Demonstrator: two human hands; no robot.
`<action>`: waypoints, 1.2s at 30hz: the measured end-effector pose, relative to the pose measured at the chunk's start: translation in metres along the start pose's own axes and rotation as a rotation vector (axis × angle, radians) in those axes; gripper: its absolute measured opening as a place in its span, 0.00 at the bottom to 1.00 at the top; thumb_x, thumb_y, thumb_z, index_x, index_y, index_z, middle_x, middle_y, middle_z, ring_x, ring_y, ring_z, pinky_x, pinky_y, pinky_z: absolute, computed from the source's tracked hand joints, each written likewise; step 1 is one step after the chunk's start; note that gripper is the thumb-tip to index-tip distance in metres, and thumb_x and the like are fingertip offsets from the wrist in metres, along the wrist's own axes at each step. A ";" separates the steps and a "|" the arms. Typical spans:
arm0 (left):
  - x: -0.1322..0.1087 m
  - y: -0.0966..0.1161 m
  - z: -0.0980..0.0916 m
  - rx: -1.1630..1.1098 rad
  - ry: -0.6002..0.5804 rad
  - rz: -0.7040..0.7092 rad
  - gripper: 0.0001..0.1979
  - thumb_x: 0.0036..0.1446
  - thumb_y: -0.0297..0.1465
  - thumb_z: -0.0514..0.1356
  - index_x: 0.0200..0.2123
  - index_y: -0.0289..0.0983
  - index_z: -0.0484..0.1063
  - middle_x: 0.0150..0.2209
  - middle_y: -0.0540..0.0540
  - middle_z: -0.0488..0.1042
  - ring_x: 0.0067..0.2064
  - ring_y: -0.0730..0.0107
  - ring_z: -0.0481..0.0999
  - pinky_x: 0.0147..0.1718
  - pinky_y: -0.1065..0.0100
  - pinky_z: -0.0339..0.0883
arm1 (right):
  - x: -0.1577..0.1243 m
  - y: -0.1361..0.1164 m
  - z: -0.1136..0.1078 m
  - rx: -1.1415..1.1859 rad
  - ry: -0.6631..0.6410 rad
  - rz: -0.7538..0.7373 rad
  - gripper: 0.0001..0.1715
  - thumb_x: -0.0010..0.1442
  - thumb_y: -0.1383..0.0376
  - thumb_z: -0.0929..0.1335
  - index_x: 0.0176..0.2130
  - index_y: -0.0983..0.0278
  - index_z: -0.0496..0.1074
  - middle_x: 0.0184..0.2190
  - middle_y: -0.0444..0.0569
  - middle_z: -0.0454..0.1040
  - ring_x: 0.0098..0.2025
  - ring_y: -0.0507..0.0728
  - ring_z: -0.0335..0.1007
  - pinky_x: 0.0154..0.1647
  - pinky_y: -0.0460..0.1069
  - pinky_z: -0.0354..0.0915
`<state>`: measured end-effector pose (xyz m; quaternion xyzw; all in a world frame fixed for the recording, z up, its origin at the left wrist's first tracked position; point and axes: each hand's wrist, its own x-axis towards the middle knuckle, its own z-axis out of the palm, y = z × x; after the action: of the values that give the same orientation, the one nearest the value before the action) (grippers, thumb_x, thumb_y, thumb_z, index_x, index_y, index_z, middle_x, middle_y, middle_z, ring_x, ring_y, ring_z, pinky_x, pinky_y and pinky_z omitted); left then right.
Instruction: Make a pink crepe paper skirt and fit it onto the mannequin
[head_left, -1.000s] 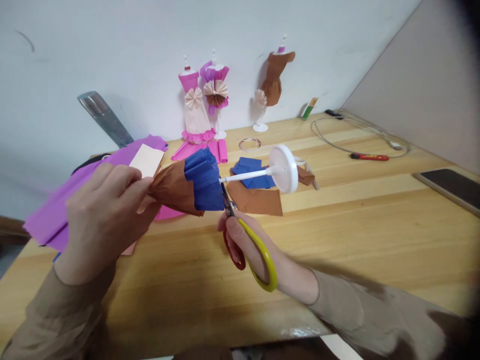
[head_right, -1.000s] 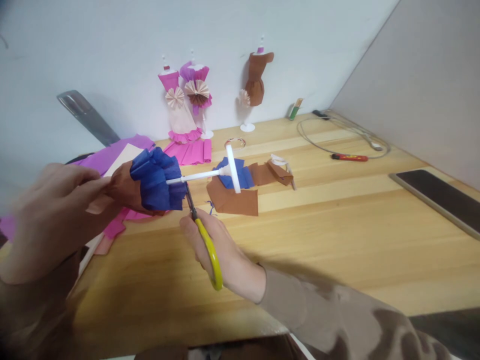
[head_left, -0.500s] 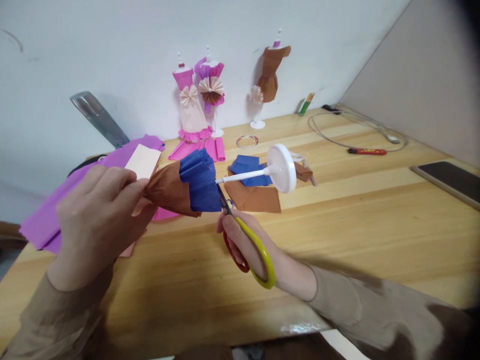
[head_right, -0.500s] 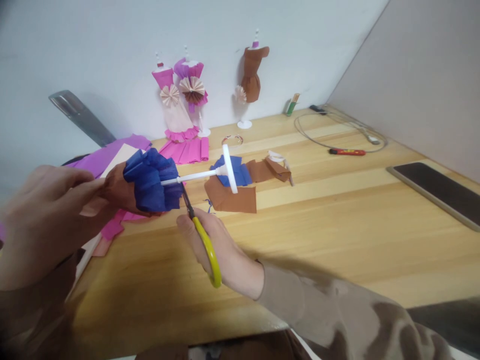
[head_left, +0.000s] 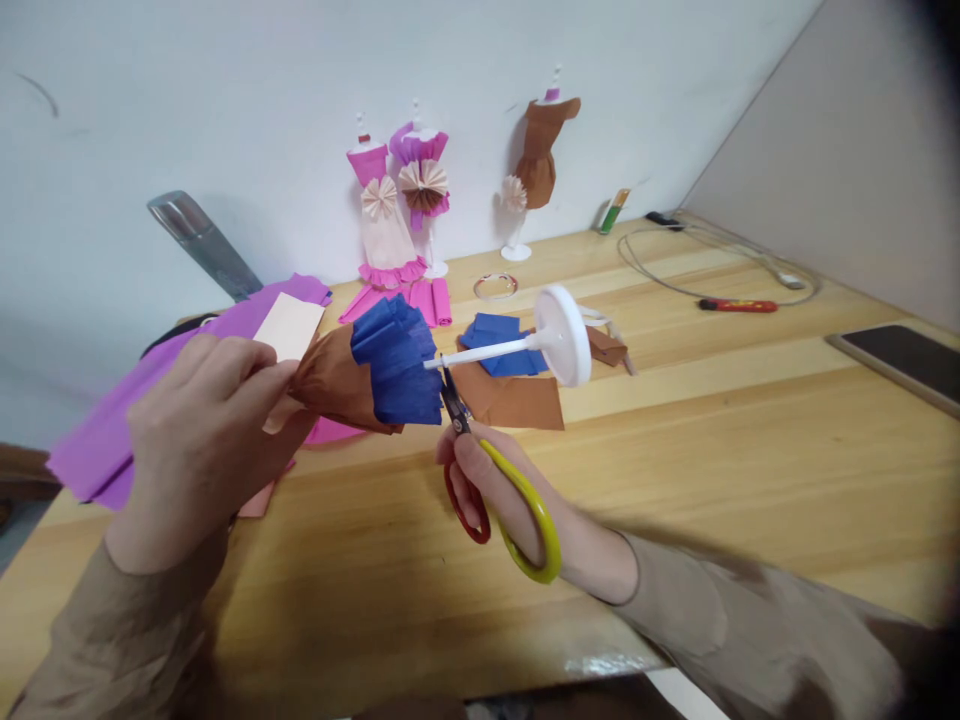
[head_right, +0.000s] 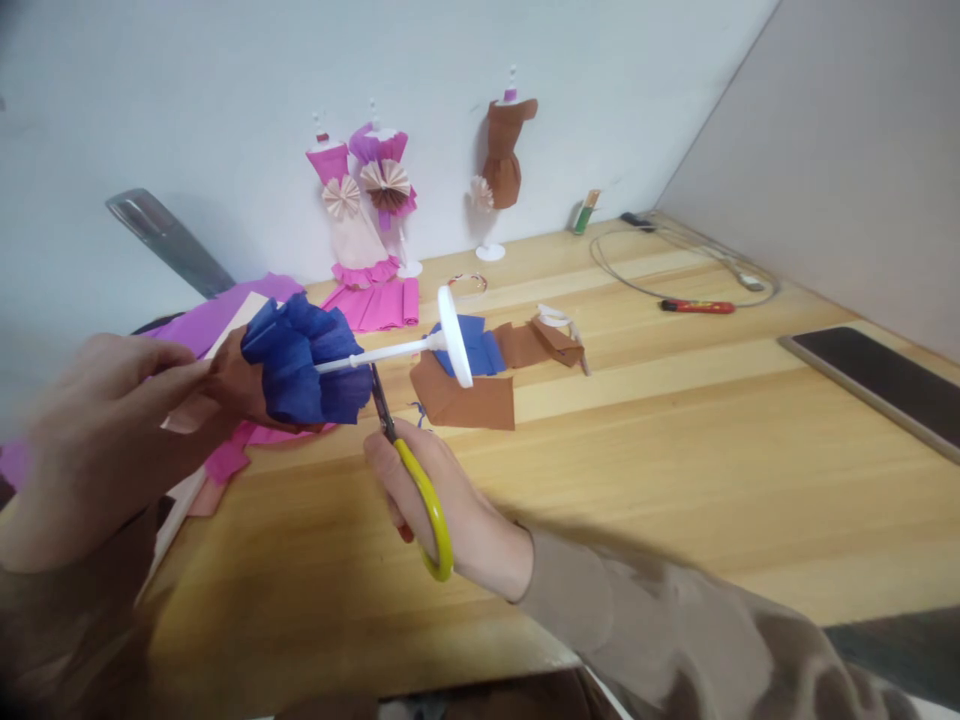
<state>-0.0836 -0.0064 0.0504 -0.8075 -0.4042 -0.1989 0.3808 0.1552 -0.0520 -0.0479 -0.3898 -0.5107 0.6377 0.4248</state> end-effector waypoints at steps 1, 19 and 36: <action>0.000 -0.001 0.000 -0.002 0.016 0.007 0.06 0.52 0.26 0.60 0.28 0.42 0.65 0.29 0.48 0.70 0.31 0.63 0.69 0.25 0.60 0.63 | 0.001 0.001 0.000 0.006 -0.007 0.000 0.29 0.63 0.39 0.59 0.37 0.61 0.65 0.16 0.38 0.61 0.15 0.49 0.57 0.15 0.45 0.55; 0.001 -0.002 0.002 -0.018 0.027 -0.007 0.07 0.52 0.25 0.60 0.27 0.42 0.66 0.29 0.49 0.70 0.31 0.66 0.68 0.25 0.64 0.61 | 0.001 0.005 -0.002 0.076 -0.032 0.007 0.29 0.64 0.40 0.58 0.39 0.62 0.65 0.18 0.39 0.62 0.19 0.50 0.59 0.19 0.46 0.56; 0.003 0.002 0.001 -0.092 0.026 0.008 0.05 0.55 0.27 0.60 0.29 0.44 0.68 0.29 0.47 0.72 0.31 0.63 0.69 0.24 0.64 0.58 | 0.001 0.000 0.000 0.014 -0.042 0.033 0.31 0.63 0.37 0.57 0.38 0.61 0.63 0.15 0.37 0.60 0.15 0.49 0.56 0.16 0.45 0.53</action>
<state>-0.0807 -0.0047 0.0504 -0.8230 -0.3866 -0.2262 0.3494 0.1548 -0.0507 -0.0484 -0.3815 -0.5086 0.6563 0.4063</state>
